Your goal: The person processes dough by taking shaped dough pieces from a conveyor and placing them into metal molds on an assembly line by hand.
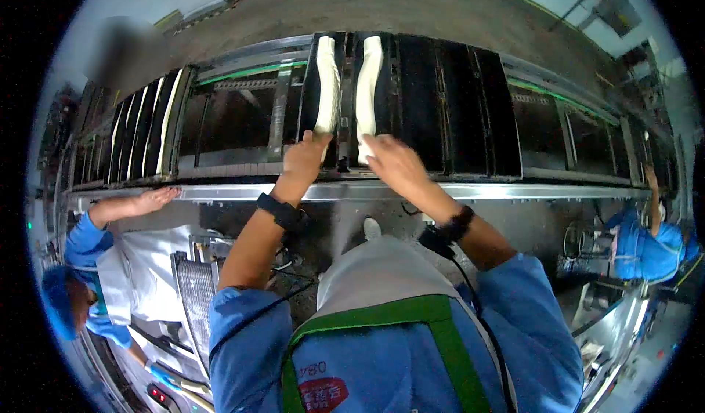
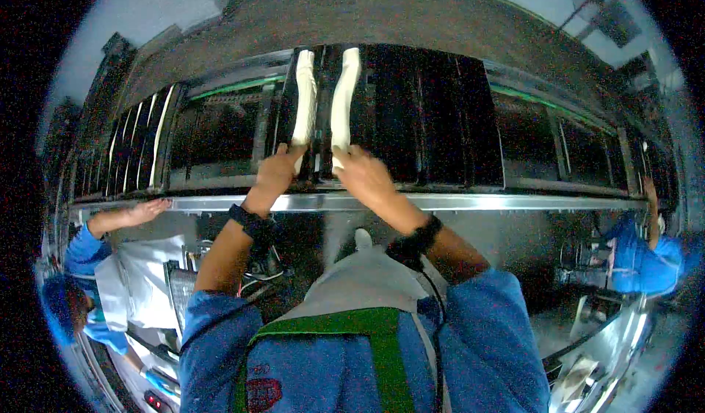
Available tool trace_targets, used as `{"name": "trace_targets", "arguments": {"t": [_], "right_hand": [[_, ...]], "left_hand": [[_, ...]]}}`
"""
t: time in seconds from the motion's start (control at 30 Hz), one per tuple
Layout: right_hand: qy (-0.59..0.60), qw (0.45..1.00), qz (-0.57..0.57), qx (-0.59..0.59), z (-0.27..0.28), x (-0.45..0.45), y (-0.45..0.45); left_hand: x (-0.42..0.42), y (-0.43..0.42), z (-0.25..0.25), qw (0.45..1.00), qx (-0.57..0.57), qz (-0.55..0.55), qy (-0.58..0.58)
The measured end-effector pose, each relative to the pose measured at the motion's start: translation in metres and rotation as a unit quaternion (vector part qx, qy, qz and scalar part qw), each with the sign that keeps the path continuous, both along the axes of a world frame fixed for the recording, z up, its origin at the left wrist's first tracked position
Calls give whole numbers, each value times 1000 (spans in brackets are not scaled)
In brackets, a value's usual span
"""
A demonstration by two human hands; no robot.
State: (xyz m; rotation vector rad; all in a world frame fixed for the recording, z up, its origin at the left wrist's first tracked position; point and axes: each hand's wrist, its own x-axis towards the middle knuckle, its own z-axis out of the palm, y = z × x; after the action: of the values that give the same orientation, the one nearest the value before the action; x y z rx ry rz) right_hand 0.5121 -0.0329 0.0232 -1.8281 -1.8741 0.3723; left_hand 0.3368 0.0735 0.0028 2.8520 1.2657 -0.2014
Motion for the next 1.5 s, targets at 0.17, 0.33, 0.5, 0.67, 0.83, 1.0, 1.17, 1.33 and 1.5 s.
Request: {"name": "trace_targets", "arguments": {"t": [0.17,0.33,0.5,0.67,0.83,1.0,1.17,1.33,1.5], "right_hand": [[-200,954,-204,94,-12,89,-53],[36,936,-351,-11,-75,123,-104],[6,944,-309,-112,-78,76,-89],[26,972,-224,-63,-72,12,-78],[24,990,-130,-57,-110,-17,-49],[-33,997,16,-62,-117,-41,-41],[-194,975,81,68,-114,-63,-21],[-218,967,125,-42,-116,-64,12],[-122,986,117,0,-116,-116,27]], "left_hand": [[-37,4,5,996,-11,92,-17],[-131,-31,1,976,4,60,-207],[-256,-138,-22,945,-62,152,-283],[-356,-279,-72,872,-108,378,-291],[-381,-397,-84,788,-67,540,-289],[-426,-503,-131,702,123,688,-137],[-485,-594,-145,535,184,825,-14],[-491,-649,-109,574,-10,808,129],[-511,-634,-80,668,-34,727,157]]}}
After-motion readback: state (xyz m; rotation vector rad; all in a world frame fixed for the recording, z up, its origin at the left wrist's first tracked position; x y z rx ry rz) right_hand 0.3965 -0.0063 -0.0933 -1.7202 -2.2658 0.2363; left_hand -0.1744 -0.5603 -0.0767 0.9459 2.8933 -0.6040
